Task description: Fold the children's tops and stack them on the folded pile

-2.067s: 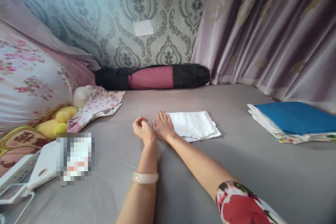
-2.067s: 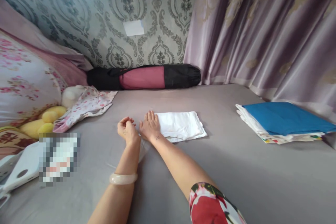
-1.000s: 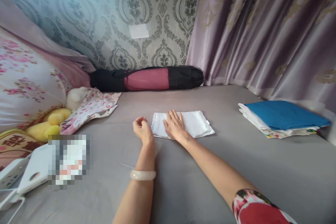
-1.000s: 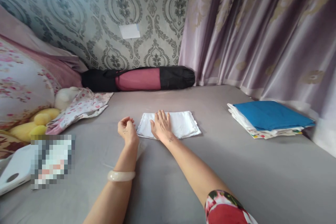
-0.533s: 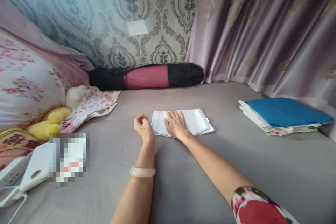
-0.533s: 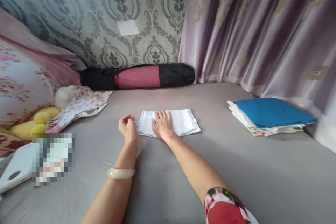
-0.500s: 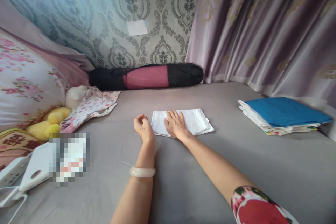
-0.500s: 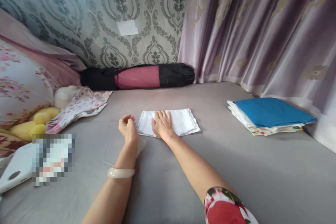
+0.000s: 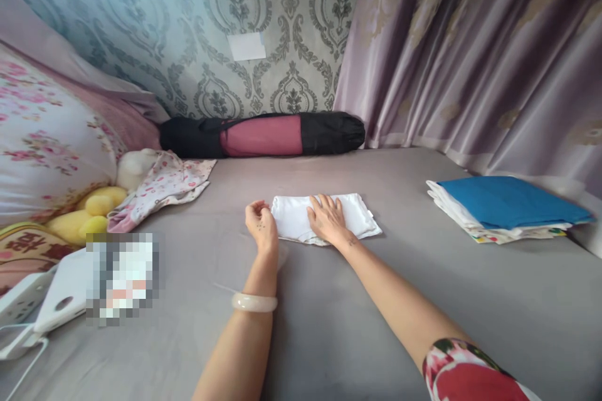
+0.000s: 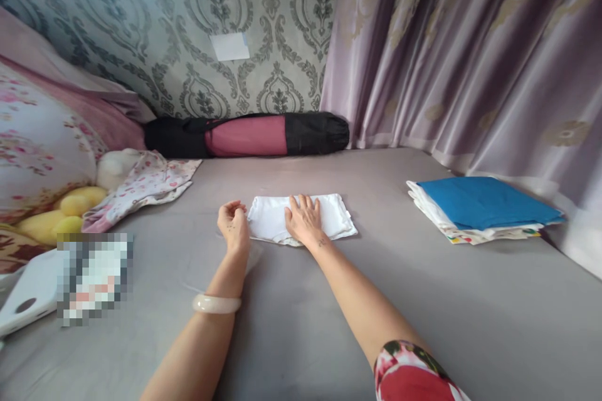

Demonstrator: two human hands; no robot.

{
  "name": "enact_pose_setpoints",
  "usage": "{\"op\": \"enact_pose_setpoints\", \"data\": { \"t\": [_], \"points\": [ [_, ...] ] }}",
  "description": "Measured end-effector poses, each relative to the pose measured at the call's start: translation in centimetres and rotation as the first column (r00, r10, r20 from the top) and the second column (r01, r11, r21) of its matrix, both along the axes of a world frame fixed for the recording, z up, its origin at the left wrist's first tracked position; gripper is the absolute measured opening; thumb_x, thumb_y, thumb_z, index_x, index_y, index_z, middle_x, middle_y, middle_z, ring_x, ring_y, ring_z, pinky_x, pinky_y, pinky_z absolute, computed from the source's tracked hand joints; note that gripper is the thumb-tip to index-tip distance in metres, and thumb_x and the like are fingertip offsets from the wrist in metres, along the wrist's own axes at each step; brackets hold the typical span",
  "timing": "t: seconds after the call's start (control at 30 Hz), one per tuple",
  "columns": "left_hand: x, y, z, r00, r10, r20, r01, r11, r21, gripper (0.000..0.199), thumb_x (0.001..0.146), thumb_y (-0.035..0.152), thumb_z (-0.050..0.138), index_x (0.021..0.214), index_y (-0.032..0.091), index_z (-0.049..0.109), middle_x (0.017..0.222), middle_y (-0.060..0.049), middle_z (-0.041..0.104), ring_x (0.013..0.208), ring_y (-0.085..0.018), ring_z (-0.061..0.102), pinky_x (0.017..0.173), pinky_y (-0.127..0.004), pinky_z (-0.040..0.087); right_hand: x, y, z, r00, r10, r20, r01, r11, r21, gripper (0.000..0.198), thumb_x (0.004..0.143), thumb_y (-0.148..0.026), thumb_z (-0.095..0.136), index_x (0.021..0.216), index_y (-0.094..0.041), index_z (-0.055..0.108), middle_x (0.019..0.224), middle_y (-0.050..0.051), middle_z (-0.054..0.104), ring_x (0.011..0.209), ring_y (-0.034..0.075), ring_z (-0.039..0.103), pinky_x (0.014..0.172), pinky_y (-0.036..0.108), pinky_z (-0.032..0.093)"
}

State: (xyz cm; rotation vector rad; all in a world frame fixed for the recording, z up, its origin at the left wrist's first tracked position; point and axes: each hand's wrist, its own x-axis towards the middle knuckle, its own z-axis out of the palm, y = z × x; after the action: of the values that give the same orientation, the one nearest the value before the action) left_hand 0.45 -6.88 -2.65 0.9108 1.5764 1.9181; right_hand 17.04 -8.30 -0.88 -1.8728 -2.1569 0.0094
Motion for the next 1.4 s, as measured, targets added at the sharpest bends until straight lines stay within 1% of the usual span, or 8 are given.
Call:
{"op": "enact_pose_setpoints", "data": {
  "t": [0.27,0.47,0.53,0.63,0.73,0.83,1.13,1.4],
  "points": [
    [0.2,-0.2,0.4,0.999,-0.018,-0.039,0.018,1.000,-0.009,0.021,0.070,0.012,0.047,0.088,0.018,0.057,0.078,-0.001,0.062,0.075,-0.015,0.060,0.075,-0.029,0.047,-0.2,0.0,-0.2,1.000,-0.008,-0.007,0.009,0.999,0.037,0.048,0.099,-0.034,0.033,0.140,-0.018,0.049,0.142,0.015,0.050,0.132,0.028,0.038,0.114,0.050,0.016],
    [1.6,-0.9,0.9,0.928,-0.156,-0.338,0.166,0.986,0.002,0.023,0.072,0.009,0.051,0.090,0.020,0.059,0.085,-0.003,0.065,0.082,-0.018,0.063,0.076,-0.030,0.049,1.6,-0.1,0.8,0.997,-0.009,-0.075,0.004,0.997,-0.078,0.054,0.102,-0.036,0.022,0.148,-0.013,0.038,0.153,0.013,0.039,0.144,0.027,0.026,0.116,0.049,0.016],
    [2.2,-1.2,0.7,0.820,-0.230,-0.524,0.269,0.963,-0.002,0.024,0.074,0.011,0.054,0.095,0.021,0.061,0.092,-0.006,0.067,0.089,-0.021,0.064,0.083,-0.034,0.050,2.5,-0.3,1.1,0.997,-0.048,-0.056,0.043,0.995,-0.085,0.055,0.102,-0.036,0.022,0.149,-0.011,0.036,0.155,0.014,0.035,0.146,0.027,0.021,0.117,0.050,0.012],
    [3.1,-1.9,0.3,0.561,-0.341,-0.754,0.401,0.909,-0.113,0.028,0.081,0.017,0.057,0.108,0.019,0.061,0.110,-0.012,0.067,0.108,-0.027,0.062,0.097,-0.042,0.047,3.5,-0.6,0.9,0.998,-0.069,-0.013,0.067,0.993,-0.101,0.056,0.102,-0.037,0.022,0.149,-0.010,0.035,0.157,0.015,0.030,0.147,0.028,0.018,0.117,0.053,0.010],
    [3.6,-2.6,0.1,0.314,-0.448,-0.837,0.407,0.860,-0.307,0.037,0.088,0.027,0.056,0.124,0.017,0.055,0.133,-0.015,0.059,0.129,-0.030,0.050,0.109,-0.048,0.037,3.6,-0.9,0.4,0.997,-0.071,0.001,0.071,0.992,-0.107,0.056,0.102,-0.038,0.022,0.150,-0.011,0.035,0.157,0.015,0.032,0.146,0.029,0.023,0.117,0.053,0.014],
    [3.7,-3.0,0.1,0.180,-0.511,-0.841,0.354,0.831,-0.429,0.043,0.093,0.034,0.049,0.132,0.015,0.049,0.144,-0.017,0.050,0.137,-0.030,0.042,0.114,-0.050,0.031,3.4,-1.0,0.0,0.997,-0.081,0.004,0.081,0.993,-0.087,0.056,0.101,-0.037,0.024,0.149,-0.011,0.036,0.155,0.015,0.034,0.145,0.029,0.025,0.117,0.051,0.016],
    [3.6,-3.0,0.5,0.149,-0.518,-0.842,0.335,0.828,-0.450,0.045,0.094,0.034,0.047,0.134,0.013,0.049,0.144,-0.017,0.050,0.138,-0.028,0.042,0.114,-0.049,0.031,3.6,-1.0,-0.2,0.996,-0.077,-0.034,0.075,0.995,-0.065,0.056,0.102,-0.039,0.023,0.149,-0.012,0.037,0.155,0.014,0.035,0.145,0.027,0.025,0.117,0.050,0.016],
    [3.4,-3.2,0.7,0.152,-0.443,-0.884,0.263,0.880,-0.396,0.051,0.096,0.041,0.042,0.139,0.013,0.046,0.147,-0.018,0.047,0.141,-0.028,0.038,0.116,-0.050,0.026,5.0,-1.4,0.3,0.981,-0.193,-0.023,0.192,0.980,-0.045,0.058,0.102,-0.039,0.020,0.148,-0.008,0.037,0.158,0.014,0.029,0.148,0.026,0.017,0.119,0.050,0.004]
  ]
}}
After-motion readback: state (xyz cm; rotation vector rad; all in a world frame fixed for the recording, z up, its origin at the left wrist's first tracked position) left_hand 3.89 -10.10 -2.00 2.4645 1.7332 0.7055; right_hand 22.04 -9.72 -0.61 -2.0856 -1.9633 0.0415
